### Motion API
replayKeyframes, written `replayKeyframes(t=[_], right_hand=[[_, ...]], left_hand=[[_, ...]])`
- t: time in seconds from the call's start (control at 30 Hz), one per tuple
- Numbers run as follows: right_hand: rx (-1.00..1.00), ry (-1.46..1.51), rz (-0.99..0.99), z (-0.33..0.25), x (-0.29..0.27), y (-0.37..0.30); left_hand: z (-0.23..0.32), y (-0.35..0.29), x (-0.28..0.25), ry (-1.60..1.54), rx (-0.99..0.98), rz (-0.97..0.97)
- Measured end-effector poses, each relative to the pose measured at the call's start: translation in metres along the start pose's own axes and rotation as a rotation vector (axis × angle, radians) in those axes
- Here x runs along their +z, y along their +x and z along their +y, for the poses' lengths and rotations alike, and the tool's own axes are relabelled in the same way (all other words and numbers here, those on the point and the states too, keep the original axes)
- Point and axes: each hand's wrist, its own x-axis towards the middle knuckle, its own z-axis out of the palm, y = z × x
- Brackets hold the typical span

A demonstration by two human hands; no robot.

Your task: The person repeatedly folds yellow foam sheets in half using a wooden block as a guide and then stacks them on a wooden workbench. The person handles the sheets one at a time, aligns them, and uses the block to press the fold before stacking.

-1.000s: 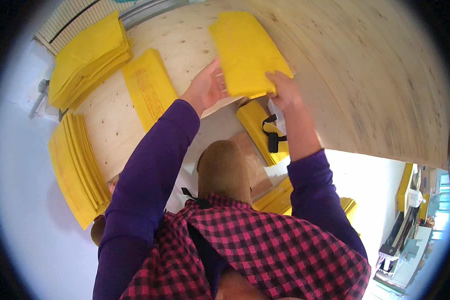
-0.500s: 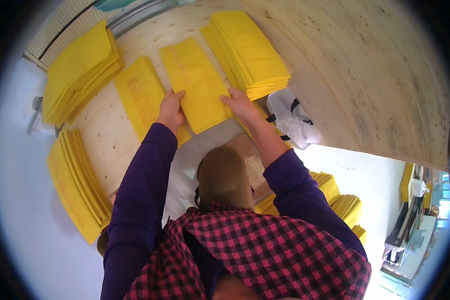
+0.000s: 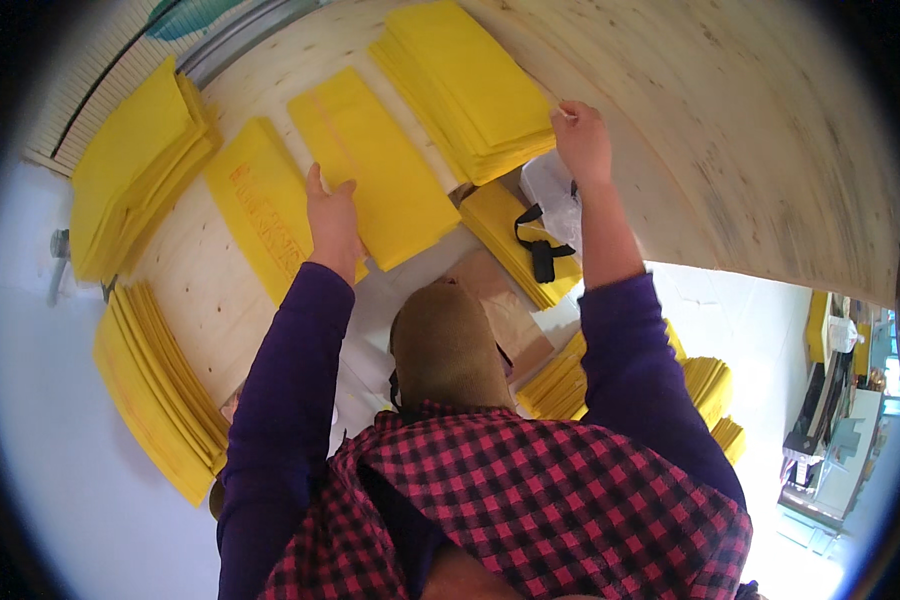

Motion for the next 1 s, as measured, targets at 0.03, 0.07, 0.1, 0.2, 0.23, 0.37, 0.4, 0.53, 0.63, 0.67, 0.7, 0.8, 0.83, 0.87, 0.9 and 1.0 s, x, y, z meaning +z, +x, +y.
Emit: replayKeyframes(t=[0.03, 0.07, 0.1, 0.2, 0.23, 0.37, 0.4, 0.53, 0.63, 0.67, 0.7, 0.8, 0.83, 0.87, 0.9, 1.0], right_hand=[[0.051, -0.005, -0.097, 0.009, 0.004, 0.010], [0.135, -0.026, -0.200, 0.016, 0.008, 0.019], [0.136, -0.002, -0.261, 0.022, 0.011, 0.028], [0.182, 0.014, -0.415, 0.029, 0.018, 0.049], [0.160, 0.011, -0.433, 0.027, 0.020, 0.054], [0.332, 0.137, -0.637, 0.017, 0.019, 0.064], [0.410, 0.262, -0.664, 0.014, 0.019, 0.065], [0.608, 0.687, -0.727, 0.001, 0.015, 0.061], [0.710, 0.888, -0.718, -0.013, 0.006, 0.040], [0.788, 0.895, -0.666, -0.018, 0.000, 0.029], [0.762, 0.930, -0.663, -0.024, -0.008, 0.014], [0.733, 1.093, -0.653, -0.045, -0.033, -0.043], [0.785, 1.087, -0.704, -0.052, -0.042, -0.062], [0.768, 1.140, -0.794, -0.059, -0.049, -0.080], [0.780, 1.112, -0.831, -0.066, -0.055, -0.099], [0.750, 1.069, -0.918, -0.087, -0.070, -0.154]], left_hand=[[0.004, -0.004, 0.001, 0.071, 0.015, -0.003], [0.006, -0.008, 0.002, 0.147, 0.049, -0.007], [0.008, -0.010, 0.003, 0.222, 0.083, -0.010], [0.009, -0.012, 0.004, 0.270, 0.171, -0.048], [0.007, -0.011, 0.003, 0.277, 0.207, -0.062], [-0.001, -0.005, 0.011, 0.176, 0.291, -0.151], [-0.002, -0.005, 0.013, 0.133, 0.221, -0.154], [0.003, -0.011, 0.019, -0.053, 0.025, -0.361], [0.009, -0.016, 0.025, -0.179, -0.189, -0.440], [0.011, -0.017, 0.027, -0.217, -0.258, -0.455], [0.012, -0.018, 0.028, -0.254, -0.330, -0.470], [0.013, -0.021, 0.027, -0.356, -0.504, -0.550], [0.012, -0.022, 0.026, -0.394, -0.524, -0.588], [0.011, -0.023, 0.025, -0.431, -0.542, -0.624], [0.010, -0.023, 0.023, -0.488, -0.565, -0.668], [0.003, -0.022, 0.018, -0.471, -0.514, -0.729]])
